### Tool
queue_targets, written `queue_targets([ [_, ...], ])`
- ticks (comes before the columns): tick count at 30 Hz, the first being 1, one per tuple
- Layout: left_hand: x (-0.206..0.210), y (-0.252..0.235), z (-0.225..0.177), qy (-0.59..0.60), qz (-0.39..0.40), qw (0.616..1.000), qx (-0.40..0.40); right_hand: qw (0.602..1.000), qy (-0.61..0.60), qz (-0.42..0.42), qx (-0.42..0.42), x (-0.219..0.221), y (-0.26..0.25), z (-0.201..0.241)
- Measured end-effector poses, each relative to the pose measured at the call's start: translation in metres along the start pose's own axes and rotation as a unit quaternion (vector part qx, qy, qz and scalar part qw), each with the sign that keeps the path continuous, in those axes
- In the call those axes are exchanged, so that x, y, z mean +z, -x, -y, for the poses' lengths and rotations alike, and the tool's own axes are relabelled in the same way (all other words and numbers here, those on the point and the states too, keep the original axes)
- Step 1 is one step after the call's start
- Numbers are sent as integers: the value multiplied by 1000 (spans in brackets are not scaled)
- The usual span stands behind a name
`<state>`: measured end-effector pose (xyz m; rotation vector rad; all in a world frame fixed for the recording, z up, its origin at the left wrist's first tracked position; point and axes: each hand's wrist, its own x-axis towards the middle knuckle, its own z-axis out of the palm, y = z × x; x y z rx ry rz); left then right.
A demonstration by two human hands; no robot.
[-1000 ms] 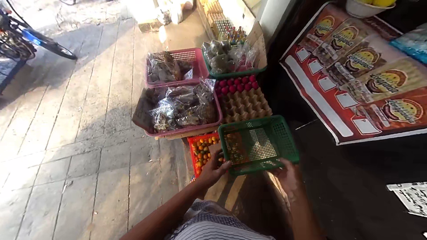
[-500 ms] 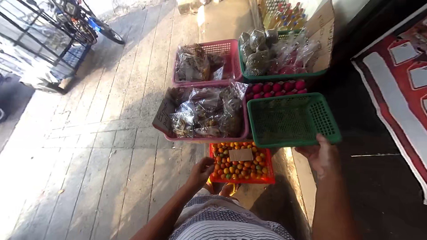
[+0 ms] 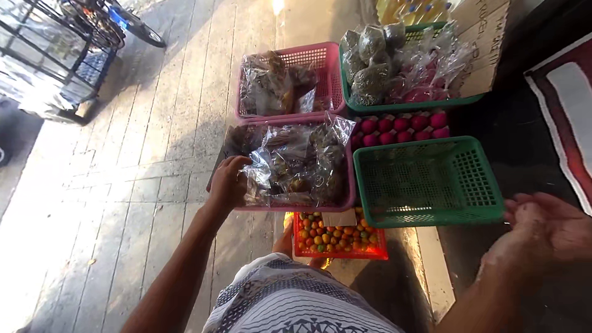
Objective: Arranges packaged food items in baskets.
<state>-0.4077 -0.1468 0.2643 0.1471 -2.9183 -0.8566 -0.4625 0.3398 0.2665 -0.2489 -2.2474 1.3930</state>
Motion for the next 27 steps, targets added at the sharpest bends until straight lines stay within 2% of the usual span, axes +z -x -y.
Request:
queue_targets([
  [4, -6, -76, 11, 67, 9, 998, 18, 968, 46, 238, -64, 90, -3, 69],
  [8, -8, -159, 18, 80, 36, 996, 20, 918, 122, 367, -85, 196, -34, 101],
  [12, -6, -227, 40, 146, -2, 989, -26, 899, 181, 397, -44, 294, -80, 103],
  [15, 12, -268, 55, 216, 24, 974, -72, 886, 212, 412, 12, 355, -95, 97],
  [20, 43, -324, 47, 273, 64, 957, -71, 859, 287, 414, 94, 421, -92, 79],
  [23, 44, -349, 37, 180, 113, 975, -63, 836, 308, 439, 117, 439, -87, 72],
  [25, 50, -355, 33, 56, 189, 979, -45, 843, 281, 442, 123, 442, -85, 63],
  [27, 63, -356, 29, -45, 226, 972, -52, 858, 250, 431, 125, 442, -87, 56],
])
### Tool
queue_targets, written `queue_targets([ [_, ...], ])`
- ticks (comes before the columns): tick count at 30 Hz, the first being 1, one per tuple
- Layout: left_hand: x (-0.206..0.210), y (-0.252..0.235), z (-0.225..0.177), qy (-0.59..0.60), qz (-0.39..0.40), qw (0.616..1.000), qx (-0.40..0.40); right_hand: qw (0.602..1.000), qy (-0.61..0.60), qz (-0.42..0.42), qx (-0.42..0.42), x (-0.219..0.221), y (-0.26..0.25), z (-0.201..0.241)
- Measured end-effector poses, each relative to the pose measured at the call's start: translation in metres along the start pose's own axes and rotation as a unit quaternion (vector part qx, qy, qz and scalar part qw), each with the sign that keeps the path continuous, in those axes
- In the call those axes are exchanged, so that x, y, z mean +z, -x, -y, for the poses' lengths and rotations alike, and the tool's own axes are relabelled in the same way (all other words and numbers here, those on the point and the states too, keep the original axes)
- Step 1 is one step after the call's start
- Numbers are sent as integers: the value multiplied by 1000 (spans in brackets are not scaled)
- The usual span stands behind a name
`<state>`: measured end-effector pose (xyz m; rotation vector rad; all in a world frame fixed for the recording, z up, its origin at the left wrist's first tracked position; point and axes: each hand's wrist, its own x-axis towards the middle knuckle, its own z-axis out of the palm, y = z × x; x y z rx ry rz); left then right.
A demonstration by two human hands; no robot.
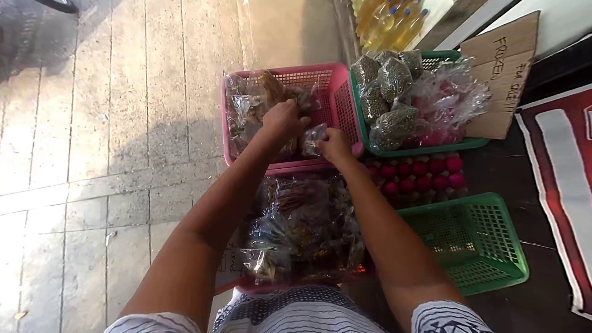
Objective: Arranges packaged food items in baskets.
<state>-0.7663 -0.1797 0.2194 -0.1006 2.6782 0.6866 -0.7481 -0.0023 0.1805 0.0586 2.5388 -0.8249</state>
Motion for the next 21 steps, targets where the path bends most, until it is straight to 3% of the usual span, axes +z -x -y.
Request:
queue_targets([
  [7, 23, -31, -9, -123, 21, 990, -58, 995, -97, 16, 7, -12, -16, -15],
  [11, 25, -41, -1, -165, 19, 986, -3, 980, -198, -19, 9, -25, -20, -13],
  [14, 30, -49, 8, -222, 8, 972, 74, 969, -226, -90, -43, -54, -21, -3],
  [18, 37, -51, -2, -102, -13, 976, 193, 951, -227, -185, -104, -94, -14, 14],
  [21, 60, -55, -19, -20, 72, 975, 207, 941, -240, -218, -96, -102, 0, 26],
])
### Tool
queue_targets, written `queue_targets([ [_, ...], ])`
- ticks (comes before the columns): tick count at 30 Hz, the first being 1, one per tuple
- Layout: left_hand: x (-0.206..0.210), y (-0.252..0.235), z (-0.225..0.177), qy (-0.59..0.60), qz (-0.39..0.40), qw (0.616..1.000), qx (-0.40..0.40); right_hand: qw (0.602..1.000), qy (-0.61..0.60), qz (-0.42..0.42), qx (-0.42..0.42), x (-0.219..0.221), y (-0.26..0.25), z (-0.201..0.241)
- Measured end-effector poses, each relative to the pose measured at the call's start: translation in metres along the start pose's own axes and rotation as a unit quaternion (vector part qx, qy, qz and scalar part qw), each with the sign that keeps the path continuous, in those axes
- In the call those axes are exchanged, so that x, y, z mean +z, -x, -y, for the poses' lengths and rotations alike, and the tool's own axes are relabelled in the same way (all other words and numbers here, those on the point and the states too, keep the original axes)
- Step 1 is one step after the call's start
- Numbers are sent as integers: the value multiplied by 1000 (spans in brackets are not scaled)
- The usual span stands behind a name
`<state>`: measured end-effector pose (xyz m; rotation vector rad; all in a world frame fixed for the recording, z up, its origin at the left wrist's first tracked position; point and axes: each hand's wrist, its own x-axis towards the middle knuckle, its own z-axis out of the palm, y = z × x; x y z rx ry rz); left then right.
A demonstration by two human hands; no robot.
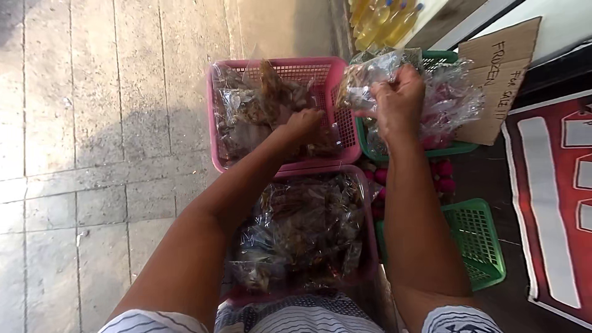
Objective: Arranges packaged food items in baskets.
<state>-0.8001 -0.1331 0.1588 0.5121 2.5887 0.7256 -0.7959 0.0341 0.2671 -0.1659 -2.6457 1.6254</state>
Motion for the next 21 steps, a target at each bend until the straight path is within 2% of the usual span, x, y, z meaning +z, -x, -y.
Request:
queue_targets([
  [5, 33, -20, -20, -36, 58, 997, -47, 994, 100, 24, 37, -2, 17, -1],
  [9, 25, -14, -21, 44, 82, 994, -56, 979, 200, 35, 13, -11, 25, -10],
  [11, 19, -8, -13, 77, 86, 993, -32, 973, 229, 26, 3, -14, 27, -14],
  [15, 4, 11, 5, 143, 40, 988, 42, 968, 249, 26, 10, -12, 29, -27],
  [18, -7, 19, 7, 224, 3, 973, 55, 964, 256, 68, 25, -4, 32, -35],
  [21, 4, 9, 3, 282, -41, 955, 77, 949, 291, 107, 47, 9, 35, -45],
])
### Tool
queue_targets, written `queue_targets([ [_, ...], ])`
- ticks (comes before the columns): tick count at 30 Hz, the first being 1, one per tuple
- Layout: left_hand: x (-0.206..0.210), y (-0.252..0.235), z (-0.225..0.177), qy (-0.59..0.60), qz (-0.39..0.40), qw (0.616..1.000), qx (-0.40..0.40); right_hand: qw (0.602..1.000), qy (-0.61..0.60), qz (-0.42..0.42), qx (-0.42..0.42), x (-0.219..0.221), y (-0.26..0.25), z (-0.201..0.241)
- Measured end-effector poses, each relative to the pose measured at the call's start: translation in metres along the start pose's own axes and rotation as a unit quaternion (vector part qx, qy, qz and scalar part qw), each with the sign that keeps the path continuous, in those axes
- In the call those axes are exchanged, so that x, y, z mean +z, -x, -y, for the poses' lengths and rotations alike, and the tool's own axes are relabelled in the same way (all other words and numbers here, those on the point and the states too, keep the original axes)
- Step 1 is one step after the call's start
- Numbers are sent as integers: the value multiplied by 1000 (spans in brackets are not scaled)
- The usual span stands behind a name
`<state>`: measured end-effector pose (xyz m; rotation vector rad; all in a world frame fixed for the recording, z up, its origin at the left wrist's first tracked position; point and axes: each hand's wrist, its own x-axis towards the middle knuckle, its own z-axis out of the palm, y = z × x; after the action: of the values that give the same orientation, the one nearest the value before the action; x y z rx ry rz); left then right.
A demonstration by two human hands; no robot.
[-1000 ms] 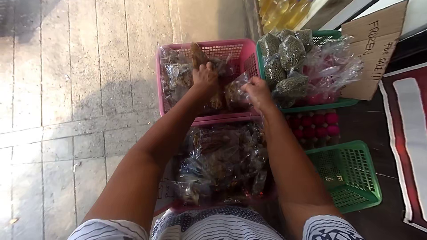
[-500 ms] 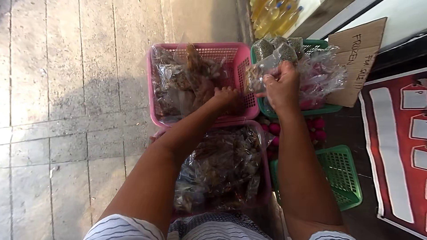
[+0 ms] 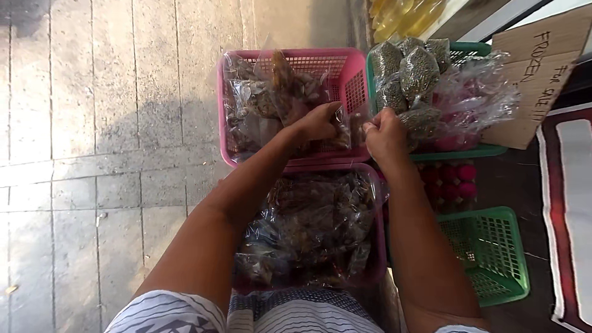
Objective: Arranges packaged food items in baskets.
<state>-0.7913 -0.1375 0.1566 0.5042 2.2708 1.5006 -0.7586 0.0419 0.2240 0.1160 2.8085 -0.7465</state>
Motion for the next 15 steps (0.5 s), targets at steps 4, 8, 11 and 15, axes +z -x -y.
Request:
queue_targets([
  [4, 33, -12, 16, -34, -21, 997, -62, 992, 122, 38, -3, 13, 6, 7],
  [8, 54, -14, 25, -75, 7, 996, -41, 987, 158, 4, 21, -3, 17, 29],
  [11, 47, -7, 13, -130, 32, 990, -48, 992, 114, -29, -40, -16, 13, 44],
  [15, -11, 13, -28, -283, -100, 953, -44, 994, 26, -11, -104, -11, -19, 52],
])
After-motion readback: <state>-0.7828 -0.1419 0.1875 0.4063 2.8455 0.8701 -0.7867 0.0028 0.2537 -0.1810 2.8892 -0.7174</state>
